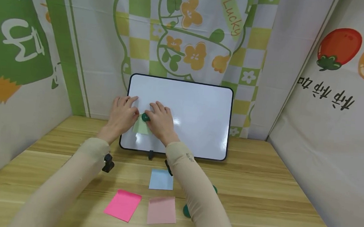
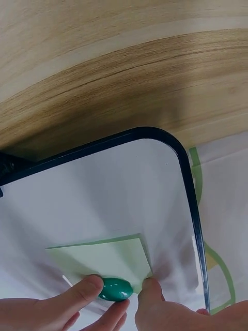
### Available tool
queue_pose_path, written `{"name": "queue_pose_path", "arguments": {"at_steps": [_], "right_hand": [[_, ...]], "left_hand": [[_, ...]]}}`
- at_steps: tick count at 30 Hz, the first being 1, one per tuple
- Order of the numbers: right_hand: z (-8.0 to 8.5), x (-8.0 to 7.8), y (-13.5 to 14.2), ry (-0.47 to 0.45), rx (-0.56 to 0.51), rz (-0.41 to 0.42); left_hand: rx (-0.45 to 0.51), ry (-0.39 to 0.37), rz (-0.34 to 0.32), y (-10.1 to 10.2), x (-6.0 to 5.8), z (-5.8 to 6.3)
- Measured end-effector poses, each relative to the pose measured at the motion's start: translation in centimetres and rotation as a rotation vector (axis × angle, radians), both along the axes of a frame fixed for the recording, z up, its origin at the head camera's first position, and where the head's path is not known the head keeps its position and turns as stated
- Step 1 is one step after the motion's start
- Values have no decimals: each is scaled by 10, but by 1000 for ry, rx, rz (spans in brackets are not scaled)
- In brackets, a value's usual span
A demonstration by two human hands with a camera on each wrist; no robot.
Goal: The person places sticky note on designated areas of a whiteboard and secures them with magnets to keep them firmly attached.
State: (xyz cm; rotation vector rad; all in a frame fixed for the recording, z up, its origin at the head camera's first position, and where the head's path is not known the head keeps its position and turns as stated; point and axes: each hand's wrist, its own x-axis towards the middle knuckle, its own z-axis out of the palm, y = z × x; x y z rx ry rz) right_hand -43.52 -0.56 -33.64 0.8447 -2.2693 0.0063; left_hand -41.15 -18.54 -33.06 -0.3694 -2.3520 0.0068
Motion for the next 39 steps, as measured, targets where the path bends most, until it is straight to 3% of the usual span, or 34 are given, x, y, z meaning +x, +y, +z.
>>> {"name": "queue_pose_path", "arguments": {"at_steps": [17, 30, 39], "right_hand": [[-5, -1, 4, -12, 17, -14], [2, 1, 16, -45, 31, -29], [3, -1, 21, -48, 28, -17]], "left_hand": [[45, -53, -12, 2, 4, 1], [88, -63, -54, -3, 5, 1], [77, -93, -32, -6, 8, -2]]}}
